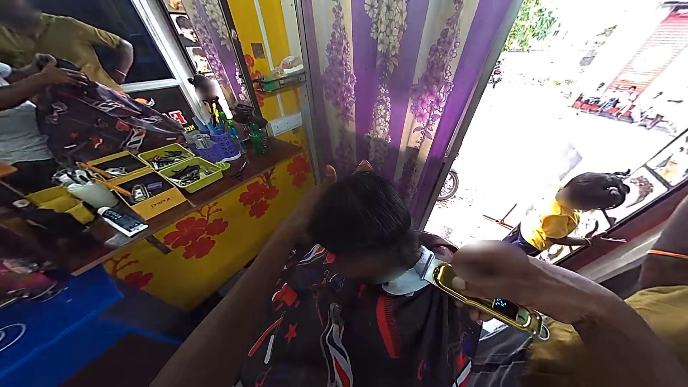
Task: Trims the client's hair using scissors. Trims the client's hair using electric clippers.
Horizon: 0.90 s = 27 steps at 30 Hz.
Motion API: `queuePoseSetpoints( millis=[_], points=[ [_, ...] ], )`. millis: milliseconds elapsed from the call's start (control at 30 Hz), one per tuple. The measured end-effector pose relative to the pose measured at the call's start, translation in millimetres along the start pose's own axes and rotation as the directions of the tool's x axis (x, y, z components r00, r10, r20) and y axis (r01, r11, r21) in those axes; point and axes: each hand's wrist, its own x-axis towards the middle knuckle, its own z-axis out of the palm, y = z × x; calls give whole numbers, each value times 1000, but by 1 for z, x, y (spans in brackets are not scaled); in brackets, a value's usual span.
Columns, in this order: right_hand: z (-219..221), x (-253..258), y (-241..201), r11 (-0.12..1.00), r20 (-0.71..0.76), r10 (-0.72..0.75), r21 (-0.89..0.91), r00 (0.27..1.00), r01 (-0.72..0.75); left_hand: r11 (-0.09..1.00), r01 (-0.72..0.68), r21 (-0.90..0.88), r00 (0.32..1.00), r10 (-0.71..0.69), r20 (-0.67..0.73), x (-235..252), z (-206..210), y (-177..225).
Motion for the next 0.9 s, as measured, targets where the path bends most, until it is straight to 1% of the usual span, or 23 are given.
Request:
queuePoseSetpoints(
  millis=[167, 233, 367, 433, 567, 700, 733, 800, 900],
  points=[
    [1, -15, 14, 999, -7, -28, -17, 1000, 28, 999, -9, 38, 998, 6, 65, 1, 9, 11],
    [5, -19, 10, 1000, -26, -21, -10, 999, 21, 999, -14, 48, 997, 11, 74, -1, 14, 18],
    [11, -22, 3, 1000, -57, -6, -11, 998, 5, 1000, -8, 4, 995, 7, 97, -4, 25, 27],
    [14, -22, 1, 1000, -67, 3, -14, 998, -4, 999, -18, 40, 992, 13, 125, -5, 27, 31],
    [13, -22, 2, 1000, -80, -16, -24, 997, 14, 990, -18, 139, 997, 7, 81, -5, 35, 39],
    [15, -25, 6, 1000, -111, 21, 3, 994, -21, 981, -27, 194, 992, 3, 125, -9, 42, 51],
    [17, -25, 7, 1000, -120, 24, 8, 992, -23, 979, -18, 203, 993, -6, 118, -9, 44, 54],
    [21, -24, 9, 1000, -137, -2, -3, 991, 1, 975, 5, 221, 995, -26, 92, -11, 48, 59],
    [25, -20, 14, 998, -146, -66, 14, 987, 69, 973, -4, 230, 995, -20, 102, -12, 48, 60]
  ],
)
